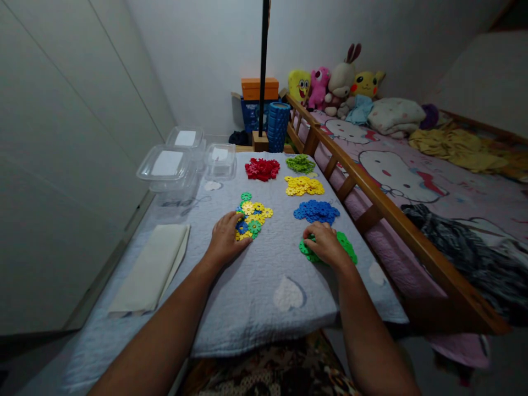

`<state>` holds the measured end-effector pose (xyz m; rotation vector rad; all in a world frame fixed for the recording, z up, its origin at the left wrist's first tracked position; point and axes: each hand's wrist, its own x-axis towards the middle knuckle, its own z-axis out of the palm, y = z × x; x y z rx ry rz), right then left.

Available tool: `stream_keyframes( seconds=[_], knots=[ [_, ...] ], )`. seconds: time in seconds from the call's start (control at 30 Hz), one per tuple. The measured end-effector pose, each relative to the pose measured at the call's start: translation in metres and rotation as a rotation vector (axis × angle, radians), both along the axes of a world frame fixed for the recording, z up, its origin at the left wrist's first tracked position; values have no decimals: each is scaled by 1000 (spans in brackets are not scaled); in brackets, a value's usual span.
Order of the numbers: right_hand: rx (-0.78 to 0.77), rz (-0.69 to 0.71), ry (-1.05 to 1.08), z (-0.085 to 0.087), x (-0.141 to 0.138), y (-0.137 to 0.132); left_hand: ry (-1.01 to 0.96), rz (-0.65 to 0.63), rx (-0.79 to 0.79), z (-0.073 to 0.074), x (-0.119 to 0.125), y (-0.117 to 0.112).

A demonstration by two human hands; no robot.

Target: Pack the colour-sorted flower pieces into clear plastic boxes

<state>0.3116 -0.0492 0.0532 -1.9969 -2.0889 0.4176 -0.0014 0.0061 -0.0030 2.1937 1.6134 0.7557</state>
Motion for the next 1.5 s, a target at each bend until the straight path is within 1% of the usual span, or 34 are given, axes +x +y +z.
stream_keyframes(
  seconds=[0.1, 0.2, 0.33, 0.4, 0.47, 0.57, 0.67, 0.77, 0.87, 1.07, 1.13, 1.2, 1.3, 1.37, 1.43, 1.47, 1.5],
  knots=[
    [11, -16, -29, 0, -2, -1, 8, 5, -14, 2, 1, -1],
    [30, -22, -14, 7, -10, 5, 20, 16, -14, 4, 2, -3],
    [32, 62, -13, 21, -36, 27, 54, 56, 0, 9, 3, -7],
    [16, 117, -39, 24, -54, 41, 68, 80, 11, 11, 4, -9],
    [5, 151, -73, 20, -72, 53, 85, 108, 8, 13, 4, -10],
    [16, 170, -101, 5, -94, 66, 121, 150, -19, 15, 4, -11],
    [48, 168, -95, -12, -105, 73, 164, 181, -38, 16, 2, -11],
    [52, 167, -102, -22, -108, 75, 207, 198, -61, 18, 0, -11],
    [42, 172, -136, -22, -106, 76, 219, 199, -65, 20, -3, -12],
    [65, 132, -116, -13, -97, 76, 197, 143, -47, 23, -7, -12],
    [64, 132, -75, -9, -90, 78, 178, 130, -59, 24, -7, -12],
    [16, 161, -1, -4, -81, 82, 154, 111, -81, 25, -6, -12],
    [-27, 187, 140, 8, -58, 96, 121, 92, -100, 26, -6, -11],
    [16, 138, 244, 15, -38, 111, 103, 89, -103, 25, -6, -11],
    [49, 25, 375, 22, -15, 128, 90, 85, -104, 23, -6, -11],
    [48, -61, 452, 25, -4, 136, 84, 79, -102, 22, -7, -10],
    [47, -183, 535, 26, 7, 144, 77, 72, -100, 20, -7, -10]
  ],
)
